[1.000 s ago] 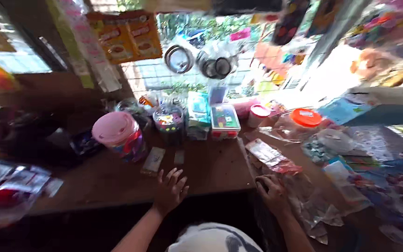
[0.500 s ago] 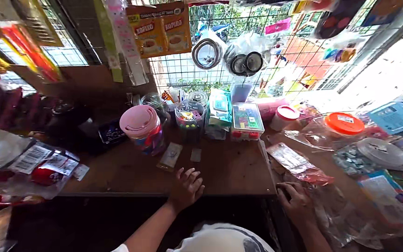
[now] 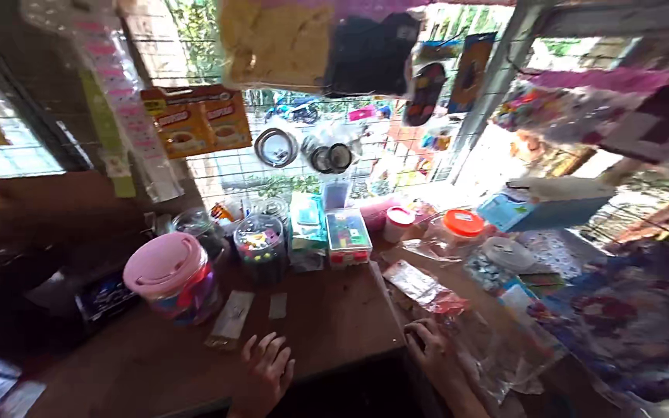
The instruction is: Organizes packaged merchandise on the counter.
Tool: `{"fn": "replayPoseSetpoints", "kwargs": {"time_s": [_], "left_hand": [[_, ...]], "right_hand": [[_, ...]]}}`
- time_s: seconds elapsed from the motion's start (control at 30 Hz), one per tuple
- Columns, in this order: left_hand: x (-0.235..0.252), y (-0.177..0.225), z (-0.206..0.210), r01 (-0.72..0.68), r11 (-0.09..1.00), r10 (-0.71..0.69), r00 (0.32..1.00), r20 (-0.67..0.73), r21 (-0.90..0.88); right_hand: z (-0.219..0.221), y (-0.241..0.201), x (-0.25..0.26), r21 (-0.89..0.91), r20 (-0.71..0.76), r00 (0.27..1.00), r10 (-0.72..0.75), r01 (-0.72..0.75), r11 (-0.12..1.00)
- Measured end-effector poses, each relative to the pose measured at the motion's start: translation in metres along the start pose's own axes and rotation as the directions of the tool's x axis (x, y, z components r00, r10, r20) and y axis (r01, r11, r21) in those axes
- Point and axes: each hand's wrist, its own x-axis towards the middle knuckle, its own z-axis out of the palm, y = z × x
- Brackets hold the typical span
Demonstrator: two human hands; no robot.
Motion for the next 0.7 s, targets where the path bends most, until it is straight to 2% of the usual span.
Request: {"fn": "replayPoseSetpoints", "kwargs": {"time_s": [0.47,0.7], "left_hand": [[0.01,-0.001,-0.018,-0.027,0.99,0.054,0.979,0.197,-0.141],[0.023,-0.007,-0.028,0.073,0.944,0.051,0.932,0.36,-0.322]], "right_hand": [[0.001,-0.003,-0.002,-0.023,0.053,0.996,0.065,-0.064,0.998],[-0.001,-0.009,-0.002,-0.008,0.056,0.995,0.085,-0.085,0.996]]}}
